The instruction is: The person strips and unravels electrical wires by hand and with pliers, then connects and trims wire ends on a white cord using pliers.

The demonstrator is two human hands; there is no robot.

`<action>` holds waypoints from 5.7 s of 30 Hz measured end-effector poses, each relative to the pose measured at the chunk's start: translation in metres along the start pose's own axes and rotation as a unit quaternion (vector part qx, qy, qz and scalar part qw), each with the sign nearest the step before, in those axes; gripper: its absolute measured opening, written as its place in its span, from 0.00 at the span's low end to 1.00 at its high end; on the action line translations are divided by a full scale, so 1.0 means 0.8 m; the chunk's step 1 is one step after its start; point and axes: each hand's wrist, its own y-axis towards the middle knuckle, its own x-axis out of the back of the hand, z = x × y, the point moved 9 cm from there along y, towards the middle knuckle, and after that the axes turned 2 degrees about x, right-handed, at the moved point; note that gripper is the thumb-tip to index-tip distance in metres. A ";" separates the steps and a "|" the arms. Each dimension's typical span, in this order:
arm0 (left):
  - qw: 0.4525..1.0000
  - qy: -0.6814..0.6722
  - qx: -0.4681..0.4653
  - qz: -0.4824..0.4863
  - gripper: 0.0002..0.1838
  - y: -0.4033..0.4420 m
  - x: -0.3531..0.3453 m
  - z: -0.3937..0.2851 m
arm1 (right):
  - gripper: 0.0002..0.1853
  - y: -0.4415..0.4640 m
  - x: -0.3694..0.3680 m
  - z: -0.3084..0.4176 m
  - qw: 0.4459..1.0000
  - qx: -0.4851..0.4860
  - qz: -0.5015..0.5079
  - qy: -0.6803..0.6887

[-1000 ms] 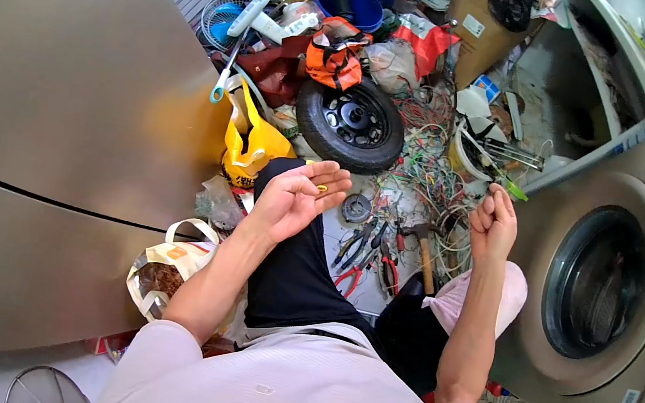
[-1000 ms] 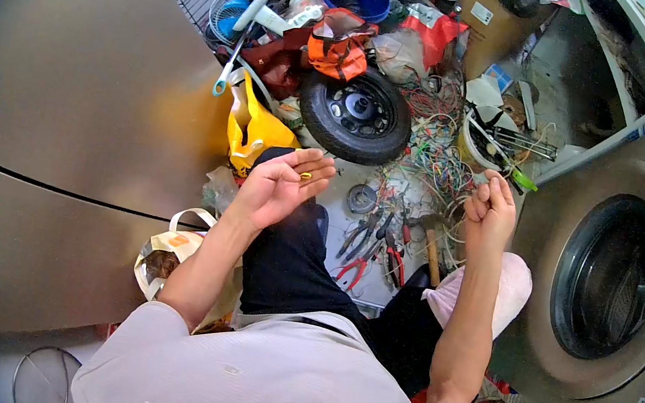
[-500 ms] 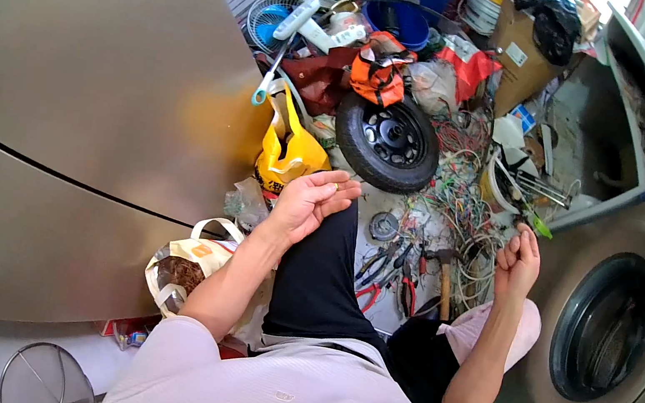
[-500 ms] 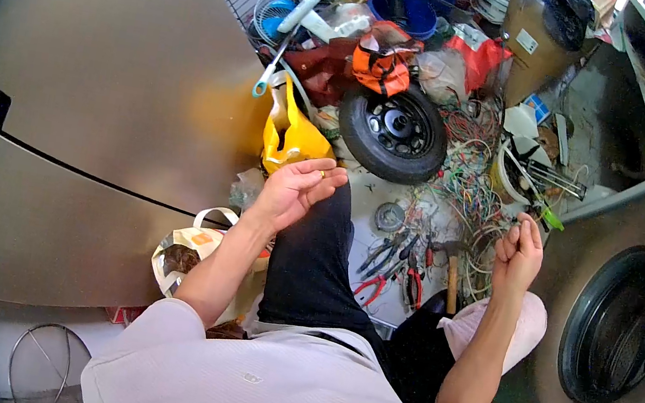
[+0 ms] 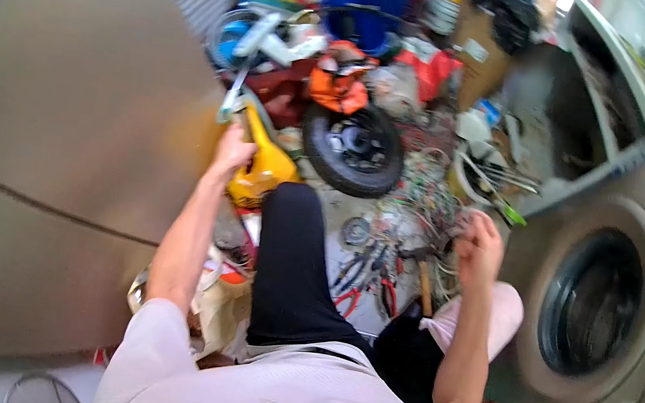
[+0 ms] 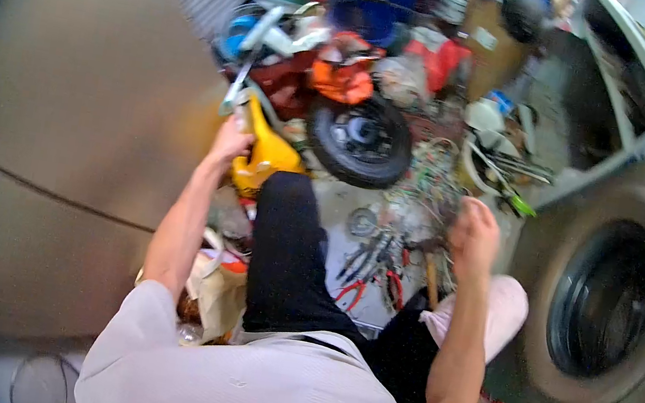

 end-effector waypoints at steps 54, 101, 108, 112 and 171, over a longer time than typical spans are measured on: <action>0.932 -0.076 -0.255 0.245 0.01 -0.197 -0.307 -0.288 | 0.04 0.056 -0.033 0.086 0.769 0.367 0.130 -0.507; 0.716 -0.374 0.240 0.538 0.08 -0.294 -0.373 -0.234 | 0.07 0.073 -0.001 0.006 0.992 0.025 0.048 -0.113; 0.741 -0.372 0.207 0.519 0.09 -0.288 -0.377 -0.228 | 0.09 0.086 0.005 0.004 0.998 0.015 0.053 -0.008; 0.735 -0.382 0.224 0.513 0.09 -0.286 -0.380 -0.226 | 0.13 0.057 -0.043 0.002 0.968 -0.116 0.099 0.199; 0.703 -0.432 0.212 0.524 0.11 -0.305 -0.306 -0.216 | 0.07 0.105 0.018 0.061 0.818 0.340 0.017 -0.464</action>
